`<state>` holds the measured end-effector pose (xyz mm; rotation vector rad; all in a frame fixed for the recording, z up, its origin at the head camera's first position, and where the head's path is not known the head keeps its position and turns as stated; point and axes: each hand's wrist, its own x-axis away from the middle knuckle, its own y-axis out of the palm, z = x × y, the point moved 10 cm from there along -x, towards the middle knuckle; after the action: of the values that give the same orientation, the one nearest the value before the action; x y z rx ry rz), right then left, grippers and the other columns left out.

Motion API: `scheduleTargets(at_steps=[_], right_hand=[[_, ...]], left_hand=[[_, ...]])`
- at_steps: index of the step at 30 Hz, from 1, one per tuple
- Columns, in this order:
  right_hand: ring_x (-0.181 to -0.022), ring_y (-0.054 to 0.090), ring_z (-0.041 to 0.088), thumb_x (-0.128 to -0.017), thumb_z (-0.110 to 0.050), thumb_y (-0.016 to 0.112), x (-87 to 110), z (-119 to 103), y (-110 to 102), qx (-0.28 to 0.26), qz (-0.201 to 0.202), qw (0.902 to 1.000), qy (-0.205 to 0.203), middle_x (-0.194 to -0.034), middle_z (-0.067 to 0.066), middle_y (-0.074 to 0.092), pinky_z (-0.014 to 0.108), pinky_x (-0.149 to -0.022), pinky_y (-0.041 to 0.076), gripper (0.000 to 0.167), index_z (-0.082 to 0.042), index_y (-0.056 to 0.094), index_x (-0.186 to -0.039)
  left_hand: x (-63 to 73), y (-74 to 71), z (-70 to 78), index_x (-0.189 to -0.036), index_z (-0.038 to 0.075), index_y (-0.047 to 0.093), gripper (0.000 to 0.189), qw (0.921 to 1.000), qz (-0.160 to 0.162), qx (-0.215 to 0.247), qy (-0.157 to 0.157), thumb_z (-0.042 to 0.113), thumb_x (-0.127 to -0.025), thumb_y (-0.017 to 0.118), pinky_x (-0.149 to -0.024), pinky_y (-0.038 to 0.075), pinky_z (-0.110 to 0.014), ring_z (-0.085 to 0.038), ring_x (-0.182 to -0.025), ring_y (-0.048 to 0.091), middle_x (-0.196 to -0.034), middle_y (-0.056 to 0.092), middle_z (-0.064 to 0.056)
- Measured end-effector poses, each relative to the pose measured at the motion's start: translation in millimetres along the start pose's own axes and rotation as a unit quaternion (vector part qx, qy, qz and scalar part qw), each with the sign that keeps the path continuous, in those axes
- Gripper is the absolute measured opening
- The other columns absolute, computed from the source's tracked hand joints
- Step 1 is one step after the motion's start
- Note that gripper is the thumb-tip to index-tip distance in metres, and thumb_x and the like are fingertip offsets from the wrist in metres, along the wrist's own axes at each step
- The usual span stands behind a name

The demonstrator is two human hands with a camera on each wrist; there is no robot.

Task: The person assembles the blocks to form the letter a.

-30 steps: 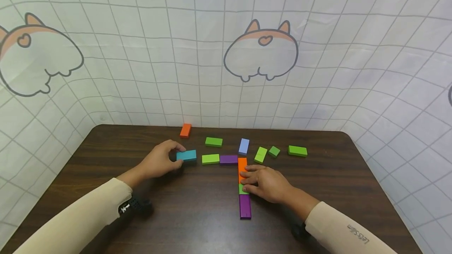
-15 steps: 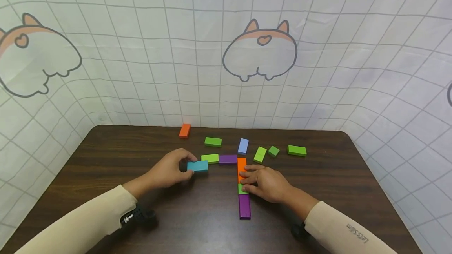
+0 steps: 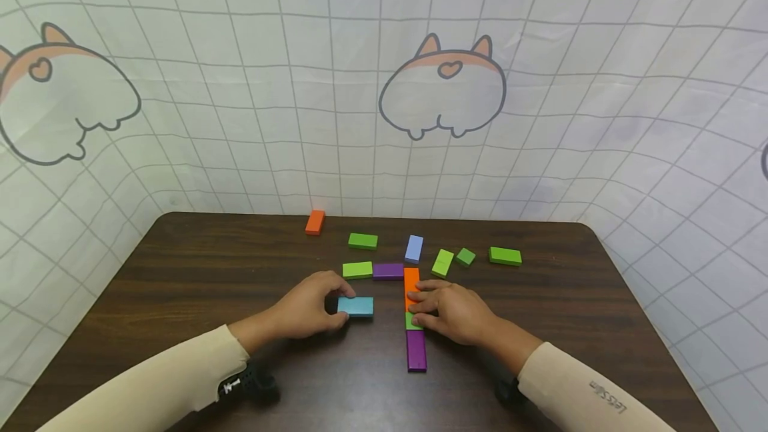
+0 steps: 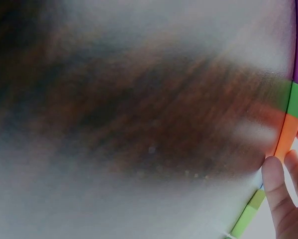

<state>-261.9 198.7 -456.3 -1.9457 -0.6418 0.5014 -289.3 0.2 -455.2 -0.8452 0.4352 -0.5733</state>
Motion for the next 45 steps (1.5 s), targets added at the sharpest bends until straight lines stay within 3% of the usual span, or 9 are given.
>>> scheduleTargets(at_steps=[15,23,45], right_hand=[[-0.134,0.054,0.027,-0.096,-0.028,0.074,-0.9,0.2,-0.1,0.011,0.001,0.9999,-0.001,-0.135,0.001,0.066,0.048,-0.097,0.053,0.029,-0.014,0.078,-0.120],[-0.135,0.053,0.026,-0.096,-0.029,0.074,-0.8,0.8,0.7,0.010,-0.001,1.0000,0.001,-0.136,0.000,0.065,0.047,-0.097,0.053,0.029,-0.014,0.078,-0.121],[-0.134,0.053,0.026,-0.096,-0.028,0.074,-1.3,0.2,0.9,0.005,-0.002,1.0000,-0.005,-0.134,0.000,0.066,0.047,-0.097,0.053,0.030,-0.012,0.077,-0.121]], left_hand=[[-7.0,23.5,21.8,-0.110,0.019,0.074,0.028,0.9986,-0.016,-0.049,0.009,0.028,-0.084,0.080,-0.092,0.048,-0.037,-0.012,-0.099,0.057,-0.105,0.067,0.009],[-12.5,32.4,29.8,-0.108,0.019,0.075,0.027,0.9974,-0.015,-0.067,0.019,0.029,-0.083,0.080,-0.090,0.047,-0.038,-0.013,-0.097,0.056,-0.104,0.068,0.008],[-18.6,42.5,40.4,-0.107,0.021,0.076,0.027,0.9948,-0.010,-0.096,0.034,0.033,-0.083,0.082,-0.091,0.045,-0.039,-0.014,-0.097,0.053,-0.101,0.068,0.011]])
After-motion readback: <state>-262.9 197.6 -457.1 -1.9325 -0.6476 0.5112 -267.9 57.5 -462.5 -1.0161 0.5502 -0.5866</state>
